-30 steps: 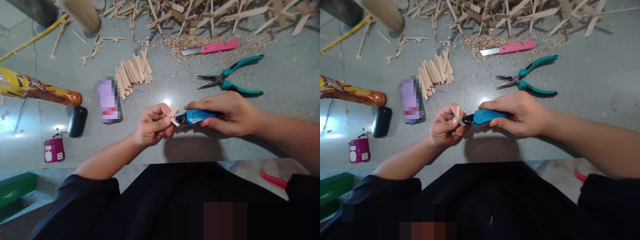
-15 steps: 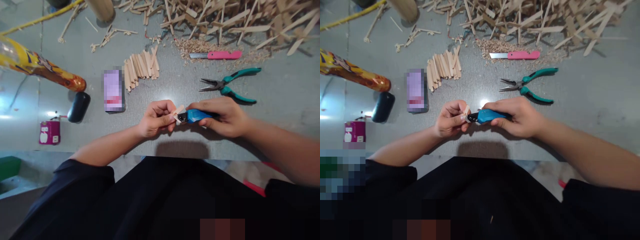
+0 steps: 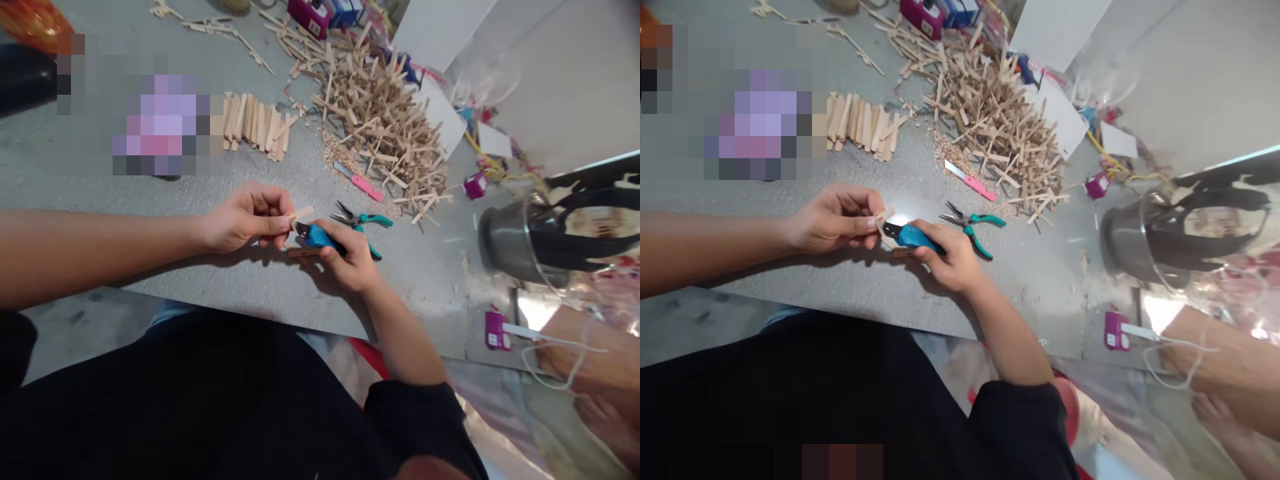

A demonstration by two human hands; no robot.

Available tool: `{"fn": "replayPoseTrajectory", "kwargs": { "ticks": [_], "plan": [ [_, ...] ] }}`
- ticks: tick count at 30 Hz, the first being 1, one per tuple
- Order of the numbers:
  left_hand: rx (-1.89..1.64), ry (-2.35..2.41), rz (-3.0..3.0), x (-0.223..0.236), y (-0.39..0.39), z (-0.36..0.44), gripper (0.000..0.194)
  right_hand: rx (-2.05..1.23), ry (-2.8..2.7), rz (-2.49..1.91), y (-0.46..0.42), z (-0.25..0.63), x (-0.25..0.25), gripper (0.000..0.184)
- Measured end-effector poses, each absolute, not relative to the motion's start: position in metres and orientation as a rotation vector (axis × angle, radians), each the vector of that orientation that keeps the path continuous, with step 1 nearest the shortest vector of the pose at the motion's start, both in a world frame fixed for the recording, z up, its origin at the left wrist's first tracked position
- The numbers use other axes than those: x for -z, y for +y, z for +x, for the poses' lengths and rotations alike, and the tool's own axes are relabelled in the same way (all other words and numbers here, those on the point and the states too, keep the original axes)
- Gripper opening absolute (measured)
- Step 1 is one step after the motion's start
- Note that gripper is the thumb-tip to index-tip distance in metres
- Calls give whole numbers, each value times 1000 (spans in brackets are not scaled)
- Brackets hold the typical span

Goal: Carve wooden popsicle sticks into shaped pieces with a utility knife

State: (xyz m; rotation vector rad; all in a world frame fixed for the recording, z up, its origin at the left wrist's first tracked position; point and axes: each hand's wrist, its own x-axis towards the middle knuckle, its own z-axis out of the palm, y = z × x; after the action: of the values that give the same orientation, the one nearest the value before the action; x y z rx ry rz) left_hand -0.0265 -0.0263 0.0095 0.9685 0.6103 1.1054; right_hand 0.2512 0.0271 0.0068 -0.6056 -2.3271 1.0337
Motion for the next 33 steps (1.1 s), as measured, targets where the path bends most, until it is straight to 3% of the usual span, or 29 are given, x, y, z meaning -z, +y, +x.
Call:
{"fn": "replayPoseTrajectory", "kwargs": {
  "ticks": [17,33],
  "plan": [
    [-926,555,929,-17,-29,-27,46,-884,-2400,-486,33,259,-13,51],
    [-1072,506,939,-22,-39,-20,48,-938,-2294,-449,20,246,-21,45]
  ]
}}
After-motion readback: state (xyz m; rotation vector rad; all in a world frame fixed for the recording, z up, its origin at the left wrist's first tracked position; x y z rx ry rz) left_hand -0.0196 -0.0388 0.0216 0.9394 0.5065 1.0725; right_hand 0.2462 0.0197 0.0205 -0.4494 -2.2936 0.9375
